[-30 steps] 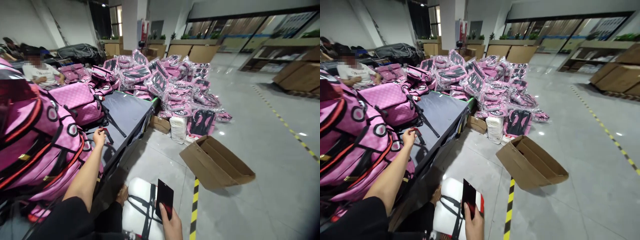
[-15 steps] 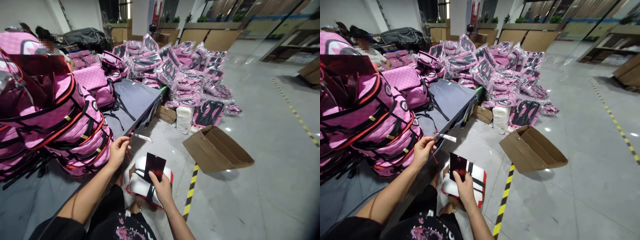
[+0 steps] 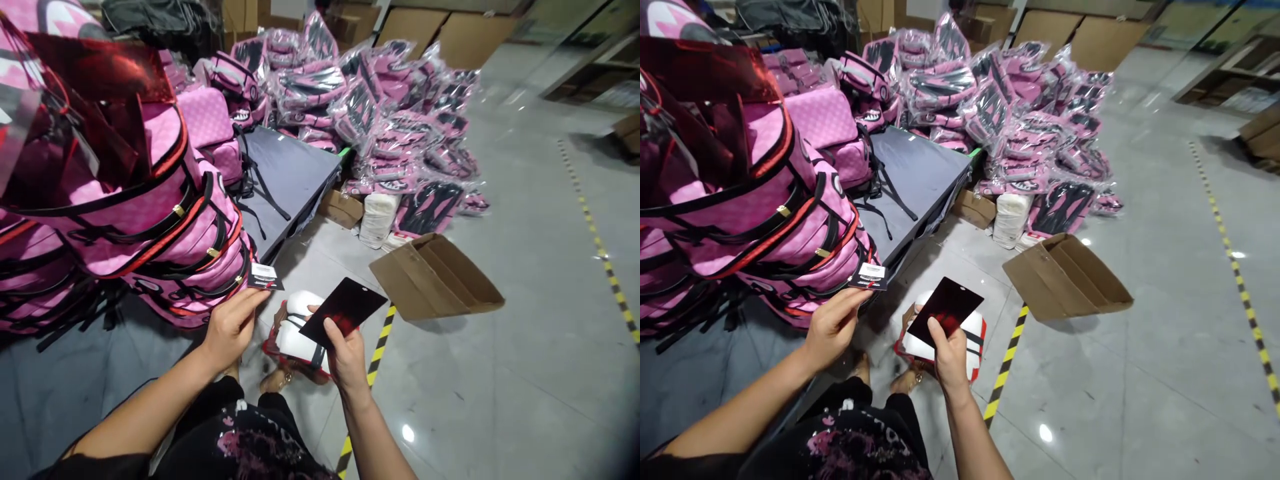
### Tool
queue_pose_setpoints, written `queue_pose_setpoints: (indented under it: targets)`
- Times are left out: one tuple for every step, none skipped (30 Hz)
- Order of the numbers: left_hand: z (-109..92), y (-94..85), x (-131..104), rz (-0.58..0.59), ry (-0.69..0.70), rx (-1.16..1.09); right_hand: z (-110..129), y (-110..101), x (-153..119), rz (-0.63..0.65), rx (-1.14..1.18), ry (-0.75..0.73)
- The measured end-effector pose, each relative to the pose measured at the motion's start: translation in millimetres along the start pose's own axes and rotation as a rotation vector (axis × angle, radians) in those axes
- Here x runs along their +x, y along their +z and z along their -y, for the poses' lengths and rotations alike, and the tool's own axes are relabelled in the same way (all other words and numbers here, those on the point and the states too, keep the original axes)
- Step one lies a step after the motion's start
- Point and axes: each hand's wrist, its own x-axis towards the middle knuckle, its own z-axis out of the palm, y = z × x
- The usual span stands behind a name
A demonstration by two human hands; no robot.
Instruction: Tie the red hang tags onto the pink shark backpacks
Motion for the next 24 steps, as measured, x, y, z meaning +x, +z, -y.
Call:
queue_pose_setpoints:
  targets:
    - [3.3, -8.9, -3.9, 0.017, -0.003, 0.006, -4.3, 9.3, -2.3, -0.009, 0.019, 0.001]
    - [6.3, -17.1, -7.5, 0.036, -0.015, 0.004, -8.0, 18.3, -5.0, -0.017, 0.036, 0.007]
    - [9.0, -24.8, -10.8, 0.057, -0.033, -0.005, -11.0, 26.9, -8.0, -0.027, 0.048, 0.016]
    - [11.2, -31.8, -13.4, 0.077, -0.054, -0.02, -13.3, 34.9, -11.2, -0.036, 0.052, 0.026]
    - [12.8, -38.1, -15.3, 0.097, -0.077, -0.042, -14.9, 42.1, -14.6, -0.043, 0.048, 0.038]
    - [14.0, -43.5, -16.5, 0.11, -0.105, -0.073, -16.0, 48.3, -18.1, -0.047, 0.039, 0.045]
    - [14.8, -47.8, -17.1, 0.119, -0.154, -0.115, -16.7, 53.6, -22.0, -0.043, 0.029, 0.048]
    - [15.3, -50.9, -17.2, 0.132, -0.232, -0.18, -17.1, 57.8, -26.3, -0.023, 0.018, 0.052]
    - [15.9, -52.8, -17.2, 0.158, -0.336, -0.271, -17.3, 61.2, -31.2, 0.024, 0.005, 0.066]
    - [16.7, -53.6, -17.2, 0.191, -0.454, -0.379, -17.6, 63.6, -36.8, 0.099, -0.007, 0.09]
    - [17.7, -53.3, -17.7, 0.219, -0.57, -0.489, -18.2, 65.2, -42.9, 0.19, -0.018, 0.119]
    - [19.1, -52.3, -18.9, 0.237, -0.669, -0.587, -18.9, 66.0, -49.6, 0.275, -0.033, 0.143]
    - [20.7, -50.9, -21.0, 0.236, -0.742, -0.666, -20.0, 66.1, -56.5, 0.342, -0.056, 0.159]
    - [22.3, -49.2, -24.2, 0.214, -0.792, -0.725, -21.3, 65.6, -63.5, 0.379, -0.094, 0.159]
    - [23.8, -47.4, -28.5, 0.173, -0.832, -0.765, -22.6, 64.7, -70.3, 0.379, -0.147, 0.143]
    - [24.9, -45.8, -33.8, 0.122, -0.87, -0.799, -23.6, 63.7, -76.6, 0.357, -0.21, 0.117]
    - [25.4, -44.4, -40.1, 0.067, -0.906, -0.831, -24.2, 62.8, -82.3, 0.342, -0.269, 0.09]
    - [25.0, -43.1, -47.1, 0.004, -0.939, -0.859, -24.2, 62.4, -87.2, 0.355, -0.309, 0.063]
    - [23.6, -41.9, -54.6, -0.063, -0.967, -0.885, -23.6, 62.7, -91.2, 0.405, -0.325, 0.036]
    - [21.3, -40.7, -62.5, -0.127, -0.99, -0.909, -22.5, 64.0, -94.4, 0.485, -0.317, 0.008]
    - [18.1, -39.4, -70.5, -0.184, -1.01, -0.929, -20.9, 66.3, -96.9, 0.585, -0.293, -0.021]
    - [14.1, -37.8, -78.5, -0.228, -1.028, -0.948, -19.3, 69.4, -98.7, 0.683, -0.267, -0.053]
    - [9.6, -35.7, -86.4, -0.257, -1.044, -0.964, -17.8, 73.1, -100.0, 0.757, -0.249, -0.091]
    - [4.8, -33.2, -94.0, -0.269, -1.057, -0.978, -16.6, 76.9, -100.8, 0.803, -0.246, -0.138]
